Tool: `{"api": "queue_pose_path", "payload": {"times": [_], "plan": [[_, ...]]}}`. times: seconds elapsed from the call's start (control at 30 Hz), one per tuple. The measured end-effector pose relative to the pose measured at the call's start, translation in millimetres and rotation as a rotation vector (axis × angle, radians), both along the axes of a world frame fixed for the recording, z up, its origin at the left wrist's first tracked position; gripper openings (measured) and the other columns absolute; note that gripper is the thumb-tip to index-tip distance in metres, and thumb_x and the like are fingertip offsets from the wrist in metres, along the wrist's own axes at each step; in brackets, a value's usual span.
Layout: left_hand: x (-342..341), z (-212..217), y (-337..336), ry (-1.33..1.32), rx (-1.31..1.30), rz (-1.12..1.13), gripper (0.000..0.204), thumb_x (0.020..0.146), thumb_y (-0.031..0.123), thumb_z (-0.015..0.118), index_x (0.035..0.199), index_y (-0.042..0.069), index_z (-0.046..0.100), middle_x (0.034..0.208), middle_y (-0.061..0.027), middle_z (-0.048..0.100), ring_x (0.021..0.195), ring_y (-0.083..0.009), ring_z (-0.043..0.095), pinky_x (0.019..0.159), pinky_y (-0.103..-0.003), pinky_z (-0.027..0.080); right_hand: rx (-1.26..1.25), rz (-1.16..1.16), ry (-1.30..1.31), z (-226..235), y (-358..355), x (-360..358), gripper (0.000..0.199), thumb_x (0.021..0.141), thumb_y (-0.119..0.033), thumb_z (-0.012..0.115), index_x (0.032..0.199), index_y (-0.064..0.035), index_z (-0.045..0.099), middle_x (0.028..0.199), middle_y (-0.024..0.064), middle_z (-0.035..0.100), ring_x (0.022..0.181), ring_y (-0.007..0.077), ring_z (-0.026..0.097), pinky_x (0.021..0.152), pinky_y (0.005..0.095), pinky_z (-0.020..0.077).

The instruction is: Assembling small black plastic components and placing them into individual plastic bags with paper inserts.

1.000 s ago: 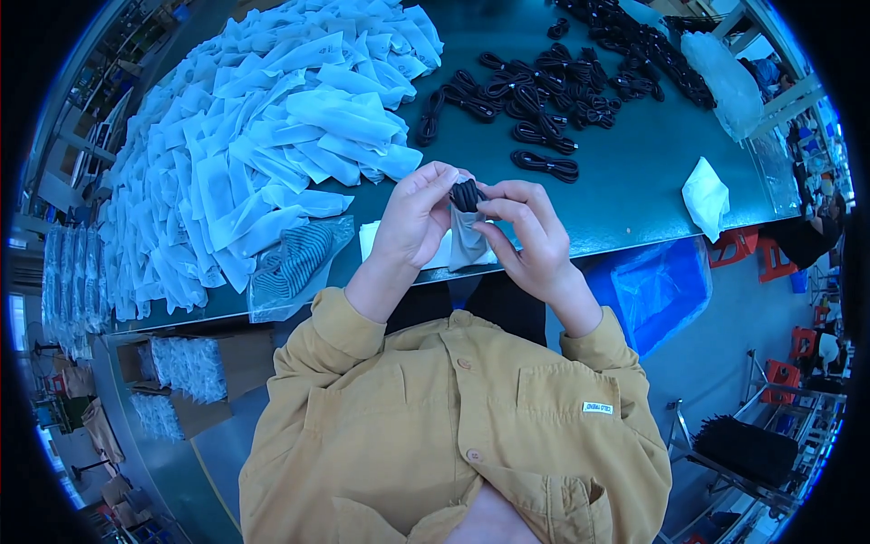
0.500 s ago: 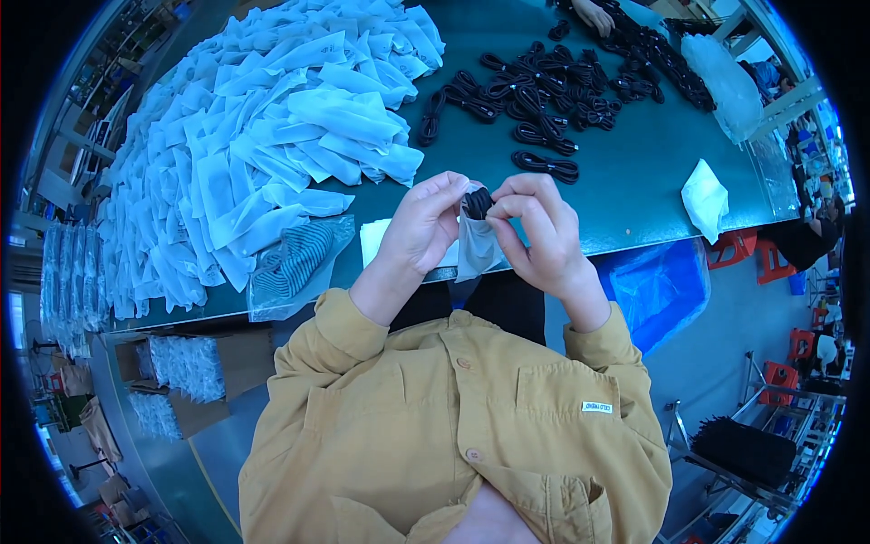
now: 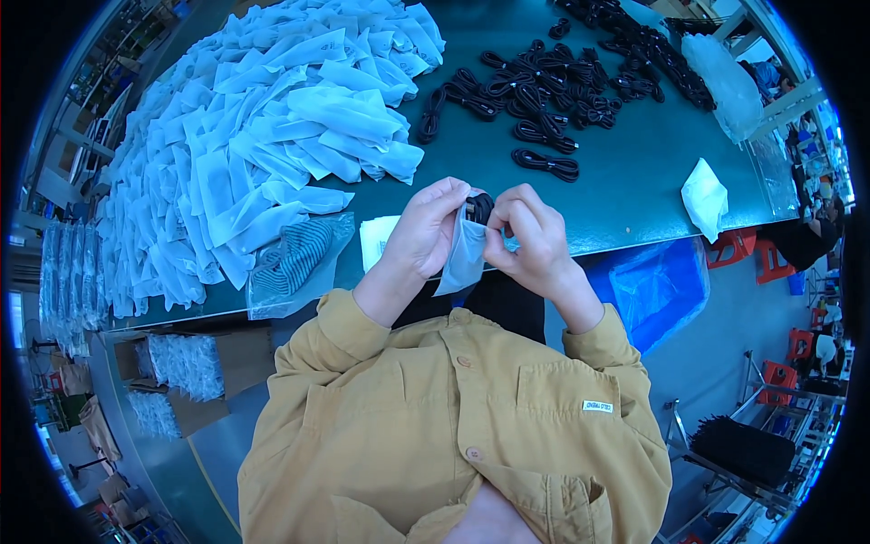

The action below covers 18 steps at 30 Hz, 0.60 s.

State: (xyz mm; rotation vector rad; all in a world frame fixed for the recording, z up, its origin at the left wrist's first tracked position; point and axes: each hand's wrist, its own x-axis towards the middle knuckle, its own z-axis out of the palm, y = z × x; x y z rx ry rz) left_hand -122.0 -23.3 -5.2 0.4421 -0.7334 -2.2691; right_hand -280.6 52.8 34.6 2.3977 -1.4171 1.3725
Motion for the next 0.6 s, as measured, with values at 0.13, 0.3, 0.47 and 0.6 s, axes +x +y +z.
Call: {"api": "queue_pose_path", "payload": {"times": [0.13, 0.3, 0.47, 0.6], "plan": [[-1, 8, 8, 0.044, 0.012, -0.081, 0.021, 0.101, 0.022, 0.053, 0.109, 0.002, 0.056, 0.103, -0.0094, 0.062, 0.091, -0.0158, 0.063, 0.083, -0.029, 0.051, 0.048, 0.003, -0.222, 1, 1, -1, 0.020, 0.070, 0.007, 0.065, 0.081, -0.0018, 0.051, 0.085, 0.0100, 0.056, 0.062, 0.0179, 0.056, 0.054, 0.0275, 0.0470], [-7, 8, 30, 0.035, -0.120, -0.208, 0.044, 0.099, 0.033, 0.057, 0.128, 0.002, 0.045, 0.112, -0.0108, 0.059, 0.094, -0.0165, 0.063, 0.085, -0.031, 0.051, 0.102, -0.017, -0.430, -1, -5, -11, 0.015, 0.079, 0.004, 0.063, 0.087, -0.0024, 0.051, 0.086, 0.0076, 0.057, 0.065, 0.0117, 0.056, 0.055, 0.0242, 0.0459], [-10, 12, 22, -0.250, -0.498, -0.161, 0.073, 0.092, 0.035, 0.069, 0.143, 0.001, 0.029, 0.116, -0.0115, 0.056, 0.097, -0.0154, 0.061, 0.085, -0.030, 0.050, 0.314, 0.078, -1.122, 9, -15, -21, 0.007, 0.092, -0.001, 0.059, 0.092, -0.0032, 0.053, 0.091, 0.0046, 0.059, 0.069, 0.0076, 0.056, 0.060, 0.0210, 0.0465], [-4, 23, 9, -0.508, -0.892, 0.072, 0.083, 0.086, 0.034, 0.076, 0.143, 0.000, 0.027, 0.118, -0.0124, 0.058, 0.100, -0.0208, 0.062, 0.090, -0.036, 0.050, 0.302, 0.195, -0.990, 12, -14, -23, 0.003, 0.096, -0.004, 0.058, 0.096, -0.0033, 0.055, 0.092, 0.0029, 0.059, 0.070, 0.0072, 0.057, 0.064, 0.0205, 0.0474]]}}
